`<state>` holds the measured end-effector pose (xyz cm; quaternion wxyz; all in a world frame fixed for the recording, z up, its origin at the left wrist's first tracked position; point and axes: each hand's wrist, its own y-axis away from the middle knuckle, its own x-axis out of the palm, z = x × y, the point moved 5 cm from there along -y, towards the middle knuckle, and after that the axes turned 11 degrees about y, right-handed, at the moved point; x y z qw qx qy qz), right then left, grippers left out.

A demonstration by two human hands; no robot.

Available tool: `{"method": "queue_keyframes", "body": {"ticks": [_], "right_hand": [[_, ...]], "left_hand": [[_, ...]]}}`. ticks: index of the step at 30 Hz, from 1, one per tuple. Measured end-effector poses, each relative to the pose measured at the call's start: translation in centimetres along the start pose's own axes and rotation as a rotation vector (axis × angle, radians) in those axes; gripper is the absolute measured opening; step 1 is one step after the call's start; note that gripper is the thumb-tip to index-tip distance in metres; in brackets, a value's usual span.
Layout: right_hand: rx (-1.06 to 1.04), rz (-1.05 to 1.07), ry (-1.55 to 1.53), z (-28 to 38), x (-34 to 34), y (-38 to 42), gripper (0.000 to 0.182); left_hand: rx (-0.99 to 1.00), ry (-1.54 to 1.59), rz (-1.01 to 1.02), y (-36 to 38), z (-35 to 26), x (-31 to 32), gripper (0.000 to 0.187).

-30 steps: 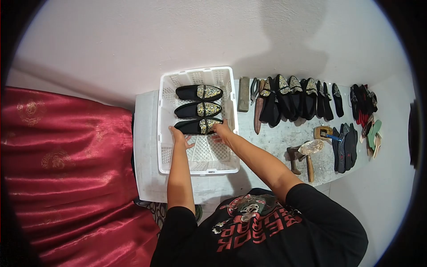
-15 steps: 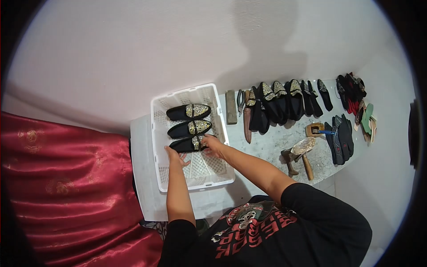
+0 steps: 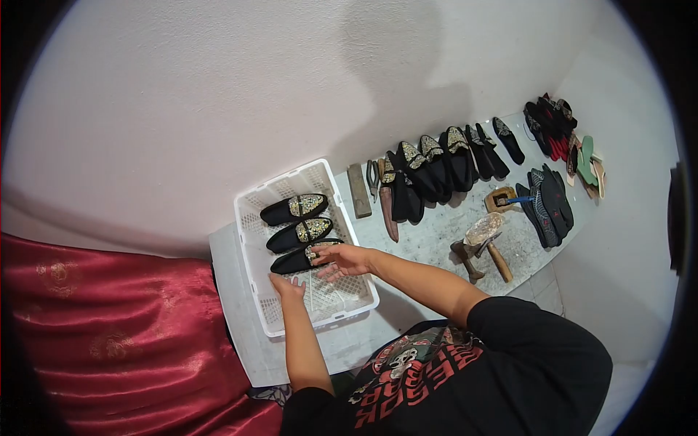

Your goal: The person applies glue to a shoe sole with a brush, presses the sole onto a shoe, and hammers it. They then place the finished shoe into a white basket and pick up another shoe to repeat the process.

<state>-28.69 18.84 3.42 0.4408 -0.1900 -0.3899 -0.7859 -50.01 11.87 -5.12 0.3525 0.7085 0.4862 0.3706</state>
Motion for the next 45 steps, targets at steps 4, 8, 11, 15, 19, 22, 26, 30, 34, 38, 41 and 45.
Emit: {"method": "queue_keyframes", "body": {"ticks": [4, 8, 11, 15, 19, 22, 26, 30, 34, 38, 41, 45], "right_hand": [[-0.185, 0.198, -0.062, 1.2, 0.5, 6.1, 0.070], [-0.272, 0.156, -0.141, 1.6, -2.3, 12.6, 0.069], [-0.367, -0.035, -0.150, 1.4, -6.6, 16.4, 0.065], [-0.465, -0.366, -0.157, 1.3, -10.9, 19.4, 0.051], [-0.211, -0.799, 0.134, 0.3, -14.3, 19.8, 0.033], [-0.321, -0.995, 0.729, -1.2, -19.8, 15.8, 0.037], [-0.174, -0.924, 0.967, 2.0, -16.7, 15.3, 0.053], [-0.030, -1.040, 1.445, 4.2, -15.8, 14.5, 0.079], [0.098, -1.065, 1.598, 4.1, -17.9, 12.8, 0.074], [0.080, -1.109, 1.777, 3.6, -19.4, 11.6, 0.047], [0.064, -1.079, 1.732, 3.4, -20.8, 11.8, 0.041], [-0.072, -1.065, 1.704, 3.9, -18.3, 14.6, 0.034]], "left_hand": [[0.335, 0.039, 0.067, 3.8, 1.6, 0.6, 0.062], [0.621, -0.026, 0.320, 9.3, 2.9, 4.0, 0.032], [0.687, 0.011, 0.664, 16.1, 4.8, 8.8, 0.018], [0.561, -0.220, 0.910, 21.1, 9.8, 13.2, 0.016], [0.322, -0.334, 1.037, 21.8, 16.0, 16.3, 0.021], [0.156, -0.511, 0.898, 18.9, 21.4, 16.3, 0.030], [0.132, -0.548, 0.768, 18.3, 24.8, 13.9, 0.039], [0.071, -0.566, 0.673, 15.4, 26.2, 9.4, 0.046], [0.004, -0.607, 0.643, 15.4, 26.1, 5.7, 0.045], [-0.072, -0.596, 0.618, 14.5, 26.1, 2.8, 0.048], [-0.087, -0.628, 0.600, 14.4, 26.1, 2.2, 0.047], [-0.104, -0.657, 0.651, 14.3, 25.8, 3.5, 0.050]]}}
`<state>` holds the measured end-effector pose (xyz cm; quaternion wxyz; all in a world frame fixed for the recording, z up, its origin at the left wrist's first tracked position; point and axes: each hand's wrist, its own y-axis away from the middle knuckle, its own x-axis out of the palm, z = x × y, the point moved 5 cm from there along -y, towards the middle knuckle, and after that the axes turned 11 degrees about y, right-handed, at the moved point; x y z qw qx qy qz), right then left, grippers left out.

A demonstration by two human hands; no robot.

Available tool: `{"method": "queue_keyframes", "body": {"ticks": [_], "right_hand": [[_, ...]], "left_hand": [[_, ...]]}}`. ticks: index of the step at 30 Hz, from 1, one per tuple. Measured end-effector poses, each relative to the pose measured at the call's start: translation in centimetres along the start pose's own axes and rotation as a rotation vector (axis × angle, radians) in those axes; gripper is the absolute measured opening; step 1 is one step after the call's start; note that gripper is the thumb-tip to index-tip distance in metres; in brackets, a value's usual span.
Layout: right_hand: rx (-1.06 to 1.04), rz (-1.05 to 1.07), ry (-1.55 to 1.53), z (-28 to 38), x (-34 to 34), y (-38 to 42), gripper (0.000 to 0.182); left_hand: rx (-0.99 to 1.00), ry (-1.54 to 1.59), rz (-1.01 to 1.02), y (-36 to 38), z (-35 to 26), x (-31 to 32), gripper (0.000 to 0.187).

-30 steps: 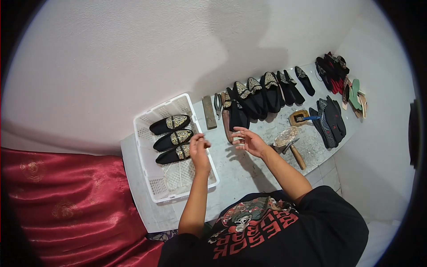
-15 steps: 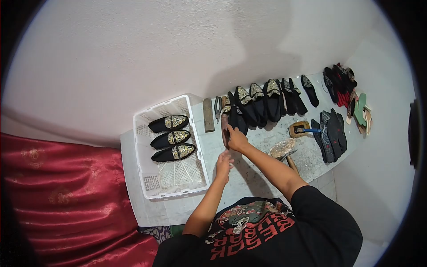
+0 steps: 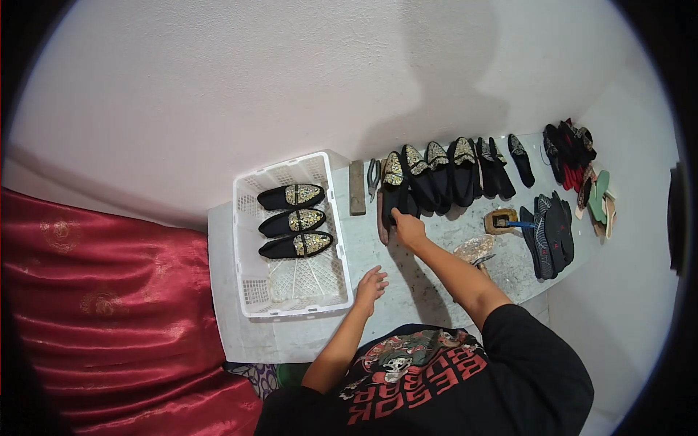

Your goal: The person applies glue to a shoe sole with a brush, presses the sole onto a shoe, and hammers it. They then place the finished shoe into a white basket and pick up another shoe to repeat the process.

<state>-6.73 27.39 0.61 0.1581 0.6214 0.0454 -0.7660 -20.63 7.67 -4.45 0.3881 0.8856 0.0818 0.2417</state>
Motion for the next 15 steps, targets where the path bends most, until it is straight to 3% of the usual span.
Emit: {"method": "queue_keyframes", "body": {"ticks": [6, 10, 11, 15], "right_hand": [[-0.040, -0.141, -0.303, 1.9, -4.8, 6.4, 0.028], [-0.032, -0.126, -0.422, 3.2, -5.9, 11.2, 0.024], [-0.058, -0.114, -0.442, 3.5, -5.9, 12.2, 0.026], [-0.149, -0.067, -0.463, 4.4, -4.9, 15.6, 0.028]], "left_hand": [[0.096, 0.079, 0.097, -2.1, -2.6, 2.1, 0.056], [0.058, 0.196, 0.099, -0.4, -4.1, 4.4, 0.068], [0.080, 0.236, 0.189, -0.2, -4.2, 5.0, 0.076], [0.065, 0.287, 0.231, -0.1, -2.5, 5.4, 0.065]]}}
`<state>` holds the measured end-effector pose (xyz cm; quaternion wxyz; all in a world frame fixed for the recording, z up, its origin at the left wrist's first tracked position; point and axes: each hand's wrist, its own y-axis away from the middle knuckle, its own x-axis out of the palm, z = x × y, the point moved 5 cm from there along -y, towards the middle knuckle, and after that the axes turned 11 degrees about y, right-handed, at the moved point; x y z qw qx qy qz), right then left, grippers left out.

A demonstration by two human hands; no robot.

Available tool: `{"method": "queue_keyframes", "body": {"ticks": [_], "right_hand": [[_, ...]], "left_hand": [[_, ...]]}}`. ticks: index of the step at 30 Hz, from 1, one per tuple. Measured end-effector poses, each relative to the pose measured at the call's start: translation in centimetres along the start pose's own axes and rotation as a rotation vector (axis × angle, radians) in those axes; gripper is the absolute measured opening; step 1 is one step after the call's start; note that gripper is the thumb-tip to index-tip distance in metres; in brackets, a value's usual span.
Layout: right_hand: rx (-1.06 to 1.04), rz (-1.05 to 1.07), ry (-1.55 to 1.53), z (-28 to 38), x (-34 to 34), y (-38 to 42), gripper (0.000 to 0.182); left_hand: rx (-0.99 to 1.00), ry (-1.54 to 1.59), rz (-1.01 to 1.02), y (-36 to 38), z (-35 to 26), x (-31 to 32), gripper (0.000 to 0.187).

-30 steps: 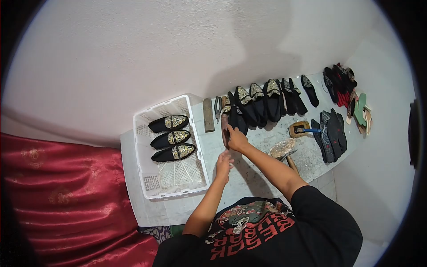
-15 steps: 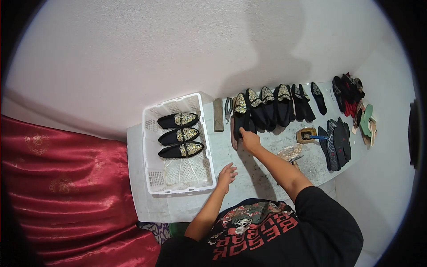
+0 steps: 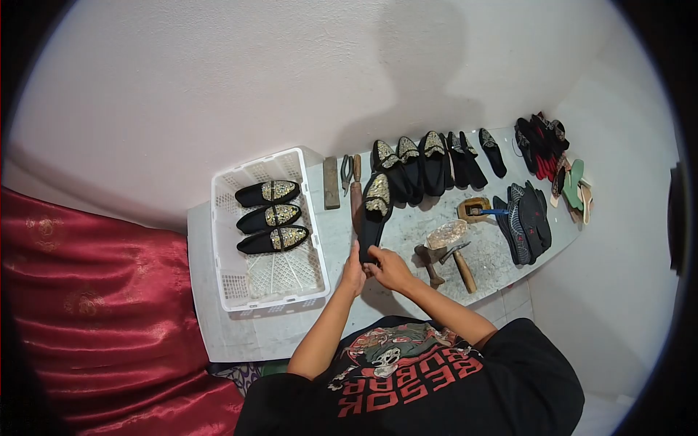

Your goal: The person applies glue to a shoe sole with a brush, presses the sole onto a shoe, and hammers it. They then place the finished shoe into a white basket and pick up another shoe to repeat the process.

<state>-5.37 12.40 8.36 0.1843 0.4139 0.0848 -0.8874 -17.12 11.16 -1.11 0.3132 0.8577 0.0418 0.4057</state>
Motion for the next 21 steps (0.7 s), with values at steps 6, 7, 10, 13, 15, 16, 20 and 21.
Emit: {"method": "queue_keyframes", "body": {"ticks": [6, 7, 10, 13, 15, 16, 20, 21], "right_hand": [[-0.055, 0.104, -0.044, 0.9, -0.1, 1.9, 0.032], [-0.082, 0.116, -0.037, 0.8, 0.1, 2.1, 0.033], [-0.102, 0.117, -0.113, 0.4, -0.9, 2.5, 0.035], [-0.023, 0.069, -0.243, -0.3, -4.2, 2.1, 0.039], [0.060, 0.026, -0.290, -1.7, -6.3, 1.6, 0.042], [0.048, -0.104, -0.251, -2.4, -7.9, 1.3, 0.055], [-0.021, -0.493, -0.033, -5.4, -12.6, 0.3, 0.102], [-0.018, -0.496, -0.038, -6.1, -13.5, 0.3, 0.102]], "left_hand": [[0.156, 0.081, -0.161, 0.6, 2.8, -2.5, 0.064], [0.190, 0.105, -0.175, 0.6, 3.0, -2.8, 0.064], [0.215, 0.187, -0.121, 1.7, 2.4, -1.5, 0.060], [0.223, 0.205, -0.070, 2.8, 1.0, 0.6, 0.053], [0.222, 0.172, -0.067, 2.8, 1.0, 1.3, 0.051], [0.248, 0.132, -0.080, 3.4, 0.7, 3.0, 0.050], [0.241, 0.164, 0.035, 3.3, 2.9, 5.8, 0.051], [0.244, 0.159, 0.025, 3.4, 3.8, 6.6, 0.052]]}}
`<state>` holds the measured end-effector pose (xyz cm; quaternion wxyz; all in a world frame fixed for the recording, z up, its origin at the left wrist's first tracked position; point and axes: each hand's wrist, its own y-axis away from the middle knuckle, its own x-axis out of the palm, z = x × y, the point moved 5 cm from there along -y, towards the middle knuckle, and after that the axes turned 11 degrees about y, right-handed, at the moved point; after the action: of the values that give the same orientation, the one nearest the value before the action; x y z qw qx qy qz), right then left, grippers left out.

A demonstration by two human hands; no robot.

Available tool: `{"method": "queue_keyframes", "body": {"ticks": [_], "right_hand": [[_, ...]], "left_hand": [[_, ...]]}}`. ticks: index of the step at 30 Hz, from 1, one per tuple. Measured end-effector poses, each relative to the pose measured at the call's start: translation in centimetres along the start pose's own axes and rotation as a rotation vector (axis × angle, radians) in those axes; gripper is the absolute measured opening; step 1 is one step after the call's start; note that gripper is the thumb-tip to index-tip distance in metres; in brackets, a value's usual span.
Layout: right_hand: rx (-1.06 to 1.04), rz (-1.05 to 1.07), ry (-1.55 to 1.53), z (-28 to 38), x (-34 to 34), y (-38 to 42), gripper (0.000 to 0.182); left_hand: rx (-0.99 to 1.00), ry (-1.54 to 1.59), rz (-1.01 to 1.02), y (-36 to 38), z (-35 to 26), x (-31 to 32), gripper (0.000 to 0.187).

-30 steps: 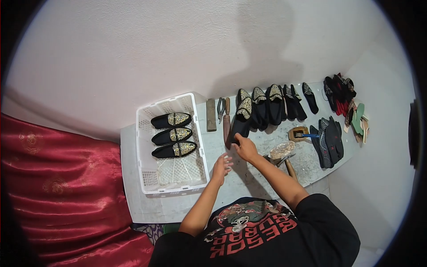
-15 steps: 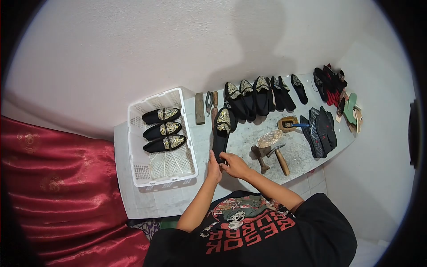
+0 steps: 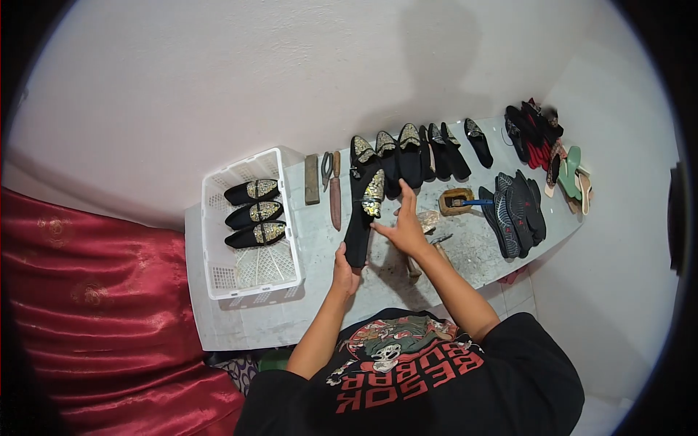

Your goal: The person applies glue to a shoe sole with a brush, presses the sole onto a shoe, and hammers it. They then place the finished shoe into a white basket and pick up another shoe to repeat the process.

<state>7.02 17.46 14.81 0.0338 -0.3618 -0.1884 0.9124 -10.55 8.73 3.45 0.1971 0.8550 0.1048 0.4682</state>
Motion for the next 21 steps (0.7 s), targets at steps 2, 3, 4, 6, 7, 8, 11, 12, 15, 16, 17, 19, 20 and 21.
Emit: {"method": "queue_keyframes", "body": {"ticks": [2, 3, 4, 6, 7, 8, 11, 12, 15, 16, 17, 19, 20, 21], "right_hand": [[0.122, 0.093, -0.112, -1.1, -1.9, -0.6, 0.122], [0.137, 0.111, -0.142, -0.7, -3.1, -0.8, 0.114], [0.142, 0.110, -0.147, -1.5, -3.5, -0.7, 0.114], [0.001, 0.198, -0.122, -2.2, -4.0, -0.5, 0.108], [-0.003, 0.210, -0.089, -2.4, -4.3, -0.1, 0.103], [0.002, 0.214, -0.094, -2.7, -4.5, 0.1, 0.103], [-0.032, 0.054, -0.091, -3.8, -5.9, -0.1, 0.103], [-0.021, 0.069, -0.113, -4.3, -6.0, -0.3, 0.104], [-0.032, 0.126, -0.194, -5.6, -6.3, -1.1, 0.108], [-0.032, 0.123, -0.198, -5.9, -6.8, -1.5, 0.108], [-0.040, 0.174, -0.231, -6.2, -7.2, -1.8, 0.109], [-0.053, 0.233, -0.265, -6.7, -7.4, -2.5, 0.111], [-0.079, 0.237, -0.249, -7.1, -7.4, -2.6, 0.112], [-0.104, 0.245, -0.231, -7.3, -7.3, -2.5, 0.114]], "left_hand": [[0.004, -0.015, -0.012, 0.3, 1.7, 0.9, 0.053], [-0.012, -0.017, 0.000, 0.3, 2.6, 1.2, 0.053], [-0.030, -0.018, 0.011, 0.4, 3.4, 1.5, 0.054], [-0.040, -0.024, -0.011, 0.4, 4.6, 1.9, 0.055], [-0.051, -0.032, 0.030, 0.6, 4.9, 2.2, 0.054], [-0.062, -0.040, 0.068, 0.8, 5.3, 2.5, 0.053], [-0.044, -0.110, 0.126, 0.4, 5.9, 3.2, 0.052], [-0.042, -0.113, 0.121, 0.4, 6.0, 3.8, 0.052], [-0.035, -0.132, 0.139, 0.6, 5.9, 5.0, 0.055], [-0.024, -0.154, 0.177, 0.6, 5.6, 5.4, 0.058], [-0.012, -0.174, 0.215, 0.5, 5.2, 5.8, 0.062], [-0.034, -0.191, 0.254, 0.6, 4.5, 6.6, 0.066], [-0.060, -0.205, 0.292, 0.8, 4.4, 7.0, 0.071], [-0.058, -0.198, 0.282, 1.0, 4.2, 7.4, 0.071]]}}
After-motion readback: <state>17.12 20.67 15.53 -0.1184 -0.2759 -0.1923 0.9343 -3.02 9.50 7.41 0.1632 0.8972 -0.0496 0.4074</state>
